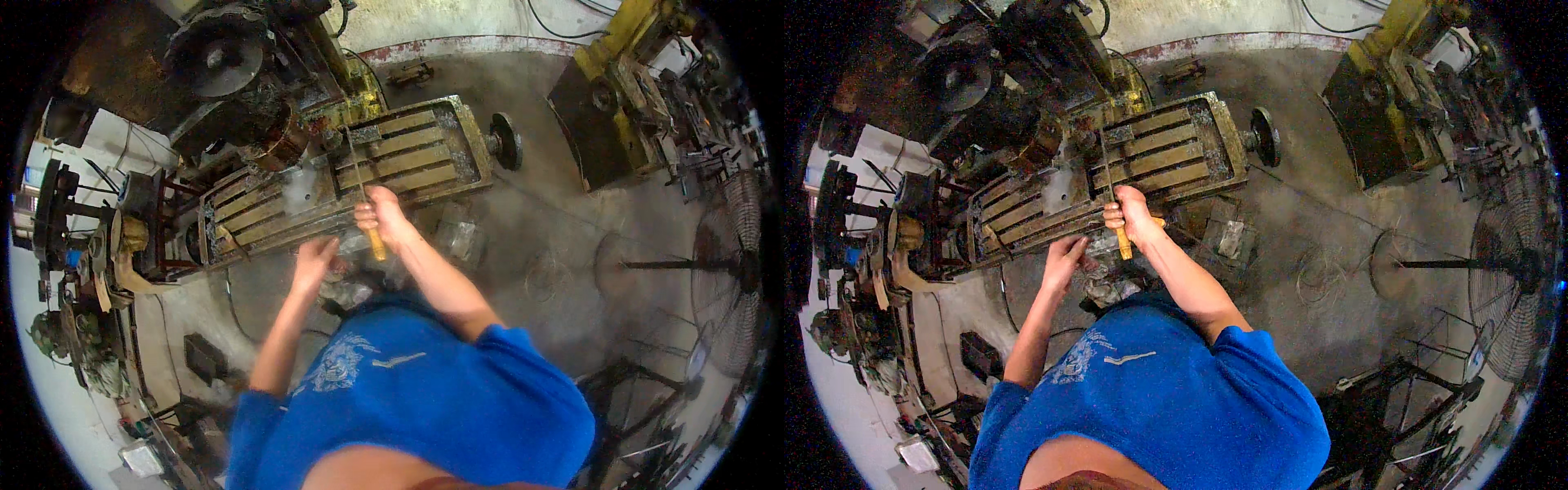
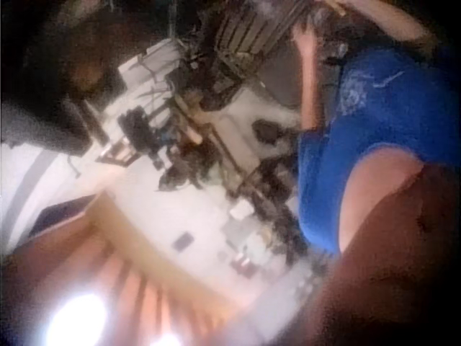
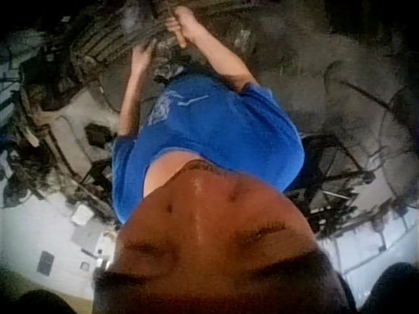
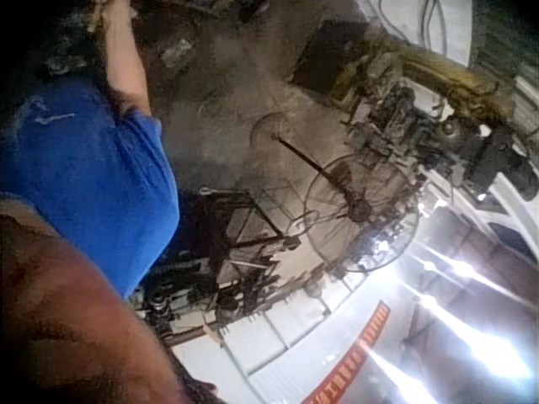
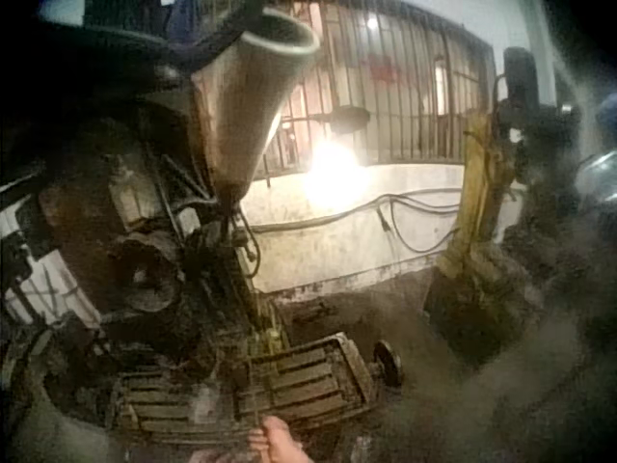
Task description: The person cleans a large industrial machine using a brush and a scraper. They scrub the machine's surface and scrape off debris, then pick up a metal bar and place it on a nearby rack. The person continues to clean different parts of the machine, including the base and the top, using the brush and scraper.
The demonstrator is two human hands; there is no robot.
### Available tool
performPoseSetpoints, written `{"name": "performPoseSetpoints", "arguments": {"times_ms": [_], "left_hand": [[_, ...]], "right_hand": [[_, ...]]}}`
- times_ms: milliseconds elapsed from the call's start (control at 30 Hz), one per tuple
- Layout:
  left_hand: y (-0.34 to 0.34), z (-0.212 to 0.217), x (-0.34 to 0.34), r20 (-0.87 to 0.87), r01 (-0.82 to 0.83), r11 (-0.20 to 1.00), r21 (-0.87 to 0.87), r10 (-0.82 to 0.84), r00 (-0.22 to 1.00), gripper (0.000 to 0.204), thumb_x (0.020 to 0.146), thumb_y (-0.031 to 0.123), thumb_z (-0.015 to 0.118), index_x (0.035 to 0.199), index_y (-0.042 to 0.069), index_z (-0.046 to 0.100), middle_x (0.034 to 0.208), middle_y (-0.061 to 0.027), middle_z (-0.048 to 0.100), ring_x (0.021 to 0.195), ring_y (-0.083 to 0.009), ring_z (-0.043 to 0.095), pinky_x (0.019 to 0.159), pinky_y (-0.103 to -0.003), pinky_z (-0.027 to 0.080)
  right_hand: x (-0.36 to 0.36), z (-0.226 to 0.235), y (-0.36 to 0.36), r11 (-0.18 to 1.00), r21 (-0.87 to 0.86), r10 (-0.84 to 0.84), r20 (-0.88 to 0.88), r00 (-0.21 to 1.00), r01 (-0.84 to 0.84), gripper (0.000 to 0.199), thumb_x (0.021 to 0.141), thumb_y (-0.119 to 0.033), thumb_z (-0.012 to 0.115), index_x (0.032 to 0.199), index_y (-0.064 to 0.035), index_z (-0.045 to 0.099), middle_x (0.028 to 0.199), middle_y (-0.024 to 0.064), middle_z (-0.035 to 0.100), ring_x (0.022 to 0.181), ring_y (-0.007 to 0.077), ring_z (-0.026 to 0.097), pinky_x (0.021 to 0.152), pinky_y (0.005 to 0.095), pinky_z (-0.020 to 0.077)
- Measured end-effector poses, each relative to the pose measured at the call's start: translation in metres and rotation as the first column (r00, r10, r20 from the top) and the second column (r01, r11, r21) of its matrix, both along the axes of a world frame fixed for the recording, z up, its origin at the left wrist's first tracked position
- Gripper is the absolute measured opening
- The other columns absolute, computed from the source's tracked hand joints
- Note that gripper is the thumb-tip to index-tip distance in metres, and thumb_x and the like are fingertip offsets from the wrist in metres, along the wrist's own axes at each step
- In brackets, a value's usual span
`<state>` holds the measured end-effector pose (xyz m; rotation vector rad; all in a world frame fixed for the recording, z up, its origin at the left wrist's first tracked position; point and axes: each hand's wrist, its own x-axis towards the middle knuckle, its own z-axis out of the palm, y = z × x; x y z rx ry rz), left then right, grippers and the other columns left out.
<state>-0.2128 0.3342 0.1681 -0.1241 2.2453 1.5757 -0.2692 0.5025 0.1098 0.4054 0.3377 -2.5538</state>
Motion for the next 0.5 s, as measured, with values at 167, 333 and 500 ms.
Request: {"name": "performPoseSetpoints", "arguments": {"times_ms": [167, 333, 500], "left_hand": [[0.032, -0.033, -0.012, 0.125, 0.268, 0.950, -0.161, -0.250, 0.960, 0.034, 0.086, 0.030, 0.048, 0.081, -0.002, 0.058, 0.063, -0.0048, 0.057, 0.052, -0.0110, 0.054, 0.046, -0.024, 0.042], [0.046, -0.010, 0.001, 0.184, 0.253, 0.967, -0.013, -0.247, 0.951, 0.035, 0.087, 0.031, 0.047, 0.084, -0.002, 0.058, 0.064, -0.0067, 0.059, 0.053, -0.0121, 0.056, 0.047, -0.022, 0.043], [0.018, -0.012, -0.003, 0.232, 0.114, 0.988, 0.100, -0.135, 0.963, 0.034, 0.087, 0.030, 0.048, 0.088, -0.003, 0.055, 0.064, -0.0093, 0.057, 0.056, -0.0167, 0.059, 0.048, -0.025, 0.047]], "right_hand": [[0.002, -0.011, -0.002, 0.995, 0.096, -0.048, 0.062, 0.997, 0.042, 0.009, 0.080, -0.015, 0.037, 0.072, -0.0130, 0.032, 0.055, -0.0009, 0.034, 0.041, 0.0078, 0.028, 0.035, 0.0218, 0.0202], [0.003, -0.007, 0.011, 0.980, 0.181, -0.089, 0.045, 0.995, 0.080, 0.010, 0.081, -0.013, 0.036, 0.072, -0.0118, 0.033, 0.057, -0.0001, 0.036, 0.043, 0.0083, 0.028, 0.036, 0.0223, 0.0228], [-0.005, 0.013, -0.004, 0.967, 0.217, -0.130, -0.018, 0.991, 0.131, 0.014, 0.076, -0.007, 0.036, 0.065, -0.0120, 0.030, 0.059, 0.0007, 0.033, 0.044, 0.0086, 0.026, 0.036, 0.0226, 0.0229]]}}
